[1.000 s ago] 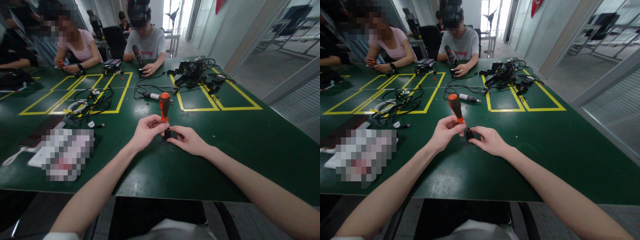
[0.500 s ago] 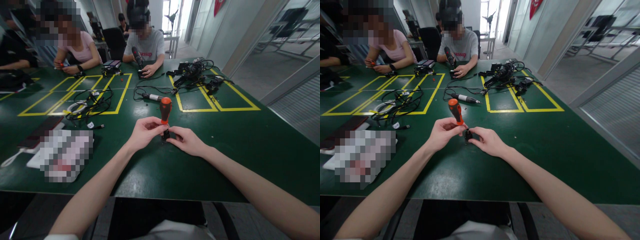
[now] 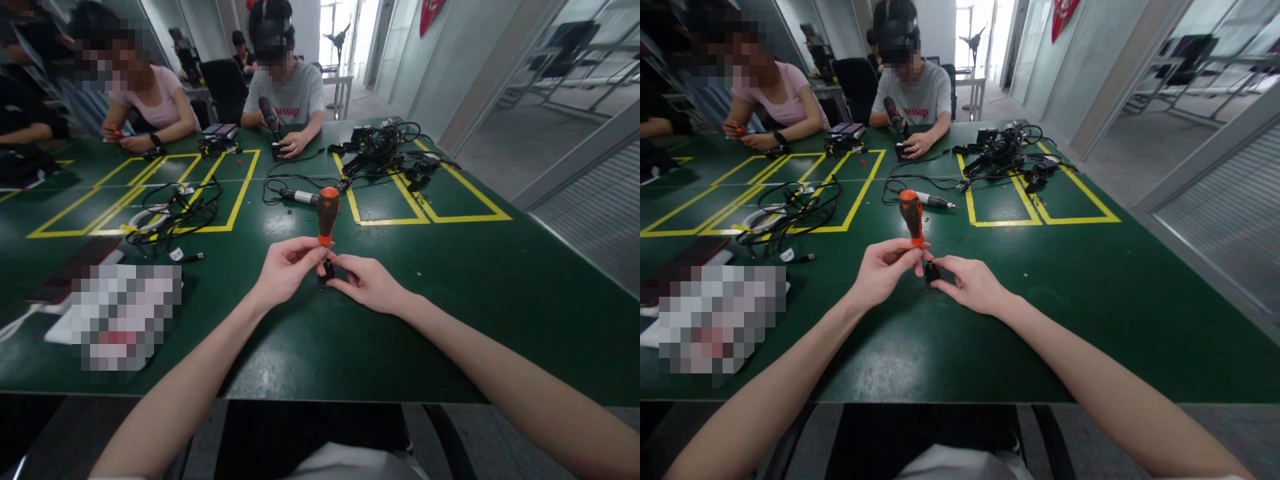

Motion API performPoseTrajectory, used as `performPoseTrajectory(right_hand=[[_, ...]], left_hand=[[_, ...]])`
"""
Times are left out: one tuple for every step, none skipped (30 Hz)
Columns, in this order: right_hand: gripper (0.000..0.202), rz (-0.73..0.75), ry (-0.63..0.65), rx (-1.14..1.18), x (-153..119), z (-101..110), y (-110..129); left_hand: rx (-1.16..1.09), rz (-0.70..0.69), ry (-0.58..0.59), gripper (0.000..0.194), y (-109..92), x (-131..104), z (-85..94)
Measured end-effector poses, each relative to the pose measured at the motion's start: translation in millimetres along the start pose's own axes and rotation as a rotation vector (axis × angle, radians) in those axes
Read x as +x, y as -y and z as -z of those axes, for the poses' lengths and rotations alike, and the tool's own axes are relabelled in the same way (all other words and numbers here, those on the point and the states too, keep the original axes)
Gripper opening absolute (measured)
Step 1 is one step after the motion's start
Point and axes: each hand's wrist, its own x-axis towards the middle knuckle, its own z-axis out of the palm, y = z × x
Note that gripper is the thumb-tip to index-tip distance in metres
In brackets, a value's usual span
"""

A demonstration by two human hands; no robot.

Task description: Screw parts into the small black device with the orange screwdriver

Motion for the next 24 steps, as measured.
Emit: performPoseTrajectory(right_hand=[[0.023,0.0,0.0,0.001,-0.2,-0.1,0.2],[0.024,0.0,0.0,0.003,-0.3,-0.2,0.4],[0.024,0.001,-0.001,0.005,-0.5,-0.4,0.6],[0.025,0.002,-0.001,0.006,-0.6,-0.5,0.6],[0.025,0.0,0.002,0.006,-0.6,-0.7,0.6],[0.025,-0.003,0.005,0.004,-0.7,-0.9,0.5],[0.025,-0.007,0.008,0.001,-0.6,-1.0,0.4],[0.025,-0.01,0.01,-0.002,-0.6,-1.1,0.2],[0.024,-0.011,0.01,-0.005,-0.5,-1.1,0.1],[0.024,-0.01,0.01,-0.008,-0.5,-1.0,0.1],[0.024,-0.008,0.009,-0.011,-0.4,-0.8,0.2],[0.023,-0.005,0.009,-0.013,-0.4,-0.6,0.4],[0.023,-0.002,0.009,-0.015,-0.3,-0.5,0.7],[0.023,0.0,0.008,-0.016,-0.3,-0.3,0.9],[0.022,0.002,0.008,-0.016,-0.3,-0.2,1.2],[0.022,0.003,0.006,-0.015,-0.3,-0.3,1.4],[0.022,0.004,0.002,-0.014,-0.3,-0.3,1.6],[0.023,0.004,-0.001,-0.011,-0.2,-0.4,1.7],[0.023,0.004,-0.003,-0.008,-0.2,-0.5,1.7],[0.023,0.004,-0.004,-0.005,-0.2,-0.6,1.7],[0.024,0.004,-0.004,-0.003,-0.2,-0.5,1.7],[0.024,0.003,-0.005,-0.003,-0.2,-0.4,1.5],[0.024,0.001,-0.003,-0.004,-0.2,-0.3,1.4],[0.025,0.0,-0.002,-0.007,-0.1,-0.2,1.2]], left_hand=[[0.006,-0.002,-0.013,0.027,0.5,0.2,-0.3],[0.008,-0.007,-0.024,0.027,1.2,0.4,-0.4],[0.009,-0.014,-0.035,0.027,2.0,0.6,-0.5],[0.007,-0.021,-0.044,0.028,2.7,0.8,-0.5],[0.002,-0.026,-0.052,0.029,3.3,0.9,-0.4],[-0.004,-0.029,-0.06,0.03,3.7,0.9,-0.3],[-0.011,-0.027,-0.064,0.032,3.8,0.7,-0.1],[-0.017,-0.023,-0.064,0.032,3.6,0.4,0.1],[-0.022,-0.018,-0.057,0.033,3.1,0.1,0.3],[-0.024,-0.015,-0.046,0.032,2.6,-0.2,0.6],[-0.022,-0.014,-0.031,0.031,2.1,-0.4,0.9],[-0.016,-0.016,-0.017,0.031,1.8,-0.5,1.0],[-0.01,-0.021,-0.008,0.031,1.8,-0.4,1.1],[-0.006,-0.027,-0.006,0.03,2.0,-0.2,1.0],[-0.005,-0.033,-0.01,0.03,2.5,0.2,0.7],[-0.006,-0.039,-0.018,0.028,3.1,0.5,0.3],[-0.008,-0.043,-0.028,0.027,3.7,0.8,-0.1],[-0.011,-0.045,-0.037,0.026,4.3,0.9,-0.6],[-0.011,-0.046,-0.045,0.025,4.6,0.9,-1.0],[-0.011,-0.045,-0.051,0.025,4.7,0.7,-1.3],[-0.01,-0.041,-0.057,0.025,4.5,0.4,-1.5],[-0.012,-0.035,-0.06,0.026,4.1,0.0,-1.5],[-0.015,-0.028,-0.061,0.028,3.6,-0.4,-1.5],[-0.016,-0.022,-0.06,0.029,3.0,-0.9,-1.4]])
